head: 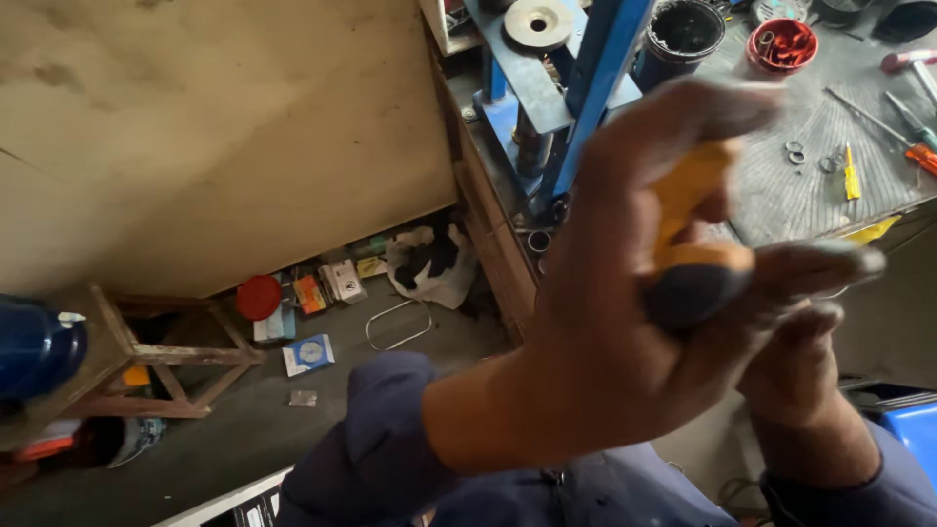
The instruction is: The person uses pliers and a screwdriver to adjust and secure small metal parts on a cylindrical electrical component. They repeatedly insert and tighten pieces into the component's openings while holding it steady with the other hand.
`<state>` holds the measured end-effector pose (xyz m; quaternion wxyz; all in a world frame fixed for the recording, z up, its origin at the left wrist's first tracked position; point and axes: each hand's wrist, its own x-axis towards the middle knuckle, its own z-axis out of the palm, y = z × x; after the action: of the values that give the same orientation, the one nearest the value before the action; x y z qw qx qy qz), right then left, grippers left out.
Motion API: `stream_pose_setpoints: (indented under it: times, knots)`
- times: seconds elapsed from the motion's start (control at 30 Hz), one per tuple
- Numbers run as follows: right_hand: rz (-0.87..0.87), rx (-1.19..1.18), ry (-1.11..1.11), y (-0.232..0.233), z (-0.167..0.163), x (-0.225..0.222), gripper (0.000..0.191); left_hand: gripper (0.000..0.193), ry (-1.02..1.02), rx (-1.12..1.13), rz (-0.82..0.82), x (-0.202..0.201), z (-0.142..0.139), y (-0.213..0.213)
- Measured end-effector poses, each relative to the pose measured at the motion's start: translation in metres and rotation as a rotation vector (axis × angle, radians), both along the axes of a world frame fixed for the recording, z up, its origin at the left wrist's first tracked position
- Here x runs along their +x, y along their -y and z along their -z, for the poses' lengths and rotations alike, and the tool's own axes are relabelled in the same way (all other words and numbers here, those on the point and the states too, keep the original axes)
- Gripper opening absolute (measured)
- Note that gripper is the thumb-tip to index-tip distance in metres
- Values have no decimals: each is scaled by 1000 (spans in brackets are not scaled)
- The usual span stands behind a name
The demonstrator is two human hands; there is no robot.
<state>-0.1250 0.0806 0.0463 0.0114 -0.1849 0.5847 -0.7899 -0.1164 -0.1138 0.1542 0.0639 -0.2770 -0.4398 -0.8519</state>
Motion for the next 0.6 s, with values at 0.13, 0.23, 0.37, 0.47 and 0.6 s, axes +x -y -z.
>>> stream_pose_setpoints:
  times: [0.13,0.23,0.37,0.47,0.6]
  knots:
    - [-2,69,-65,11,6,-18,69,40,-18,11,31,-5,-12,12]
    - [-14,114,-86,20,10,-22,64,42,-25,25,43,-4,-13,17]
    - [-37,162,-80,29,13,-23,57,44,-26,38,47,-3,-11,18]
    - [-48,187,-76,31,14,-22,52,46,-30,40,56,-2,-13,17]
    - [-72,216,-67,34,18,-22,46,48,-28,41,67,-3,-16,17]
